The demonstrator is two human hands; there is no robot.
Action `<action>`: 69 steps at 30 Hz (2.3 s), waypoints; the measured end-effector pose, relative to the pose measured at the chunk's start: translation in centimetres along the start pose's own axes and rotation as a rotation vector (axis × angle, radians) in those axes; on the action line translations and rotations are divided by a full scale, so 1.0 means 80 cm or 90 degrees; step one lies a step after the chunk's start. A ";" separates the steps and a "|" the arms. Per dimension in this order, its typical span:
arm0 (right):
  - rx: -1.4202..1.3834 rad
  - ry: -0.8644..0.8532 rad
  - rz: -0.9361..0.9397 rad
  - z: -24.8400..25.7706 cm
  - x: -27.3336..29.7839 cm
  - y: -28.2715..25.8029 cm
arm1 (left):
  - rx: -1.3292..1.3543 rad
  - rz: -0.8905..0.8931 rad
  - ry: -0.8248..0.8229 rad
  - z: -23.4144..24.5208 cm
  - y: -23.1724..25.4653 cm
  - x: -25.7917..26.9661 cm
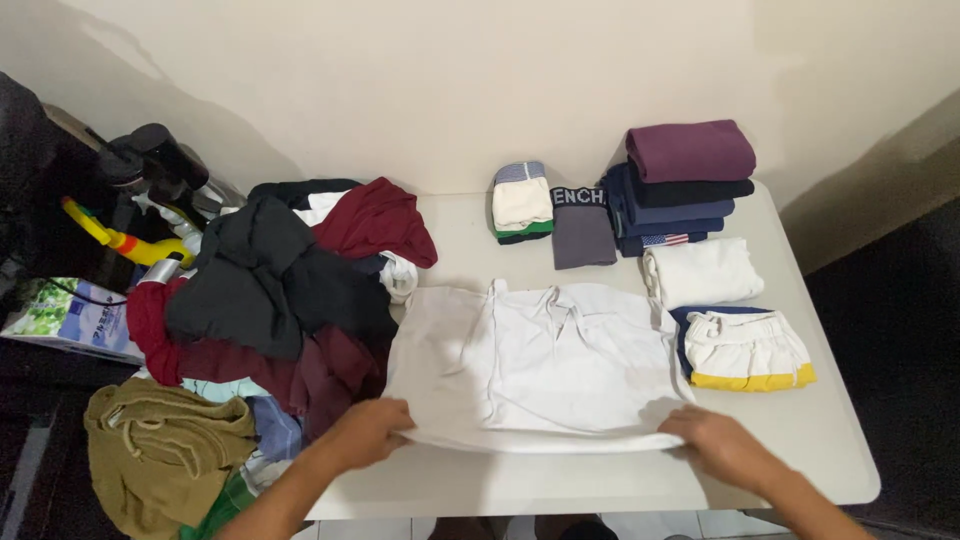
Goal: Folding several items of clothing, including t-shirts and shorts, and organizing them into stacks on a white table.
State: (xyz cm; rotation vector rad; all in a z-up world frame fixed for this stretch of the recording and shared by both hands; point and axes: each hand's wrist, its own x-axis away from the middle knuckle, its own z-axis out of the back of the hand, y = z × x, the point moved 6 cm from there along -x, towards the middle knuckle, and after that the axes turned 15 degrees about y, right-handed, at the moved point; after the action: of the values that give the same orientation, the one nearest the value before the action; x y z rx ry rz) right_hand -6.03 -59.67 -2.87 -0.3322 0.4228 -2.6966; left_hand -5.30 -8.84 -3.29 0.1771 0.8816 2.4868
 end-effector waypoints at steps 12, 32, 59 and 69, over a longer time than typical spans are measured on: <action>-0.014 0.008 -0.280 0.108 -0.136 0.064 | -0.063 0.264 0.215 0.085 -0.064 -0.127; 0.241 0.145 0.029 0.037 -0.186 -0.037 | -0.264 -0.041 0.327 -0.082 -0.067 -0.162; -0.156 -0.056 -0.412 0.129 -0.165 0.125 | -0.016 0.271 -0.115 0.102 -0.069 -0.151; -0.244 0.073 -0.484 0.050 -0.197 0.160 | -0.024 0.364 0.166 0.041 -0.168 -0.173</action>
State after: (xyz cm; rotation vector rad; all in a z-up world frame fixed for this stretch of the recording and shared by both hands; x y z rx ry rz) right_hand 13.58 -65.38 -6.14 -0.5321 1.0294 -3.3658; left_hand 13.12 -4.82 -8.49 0.1014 0.9933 3.1101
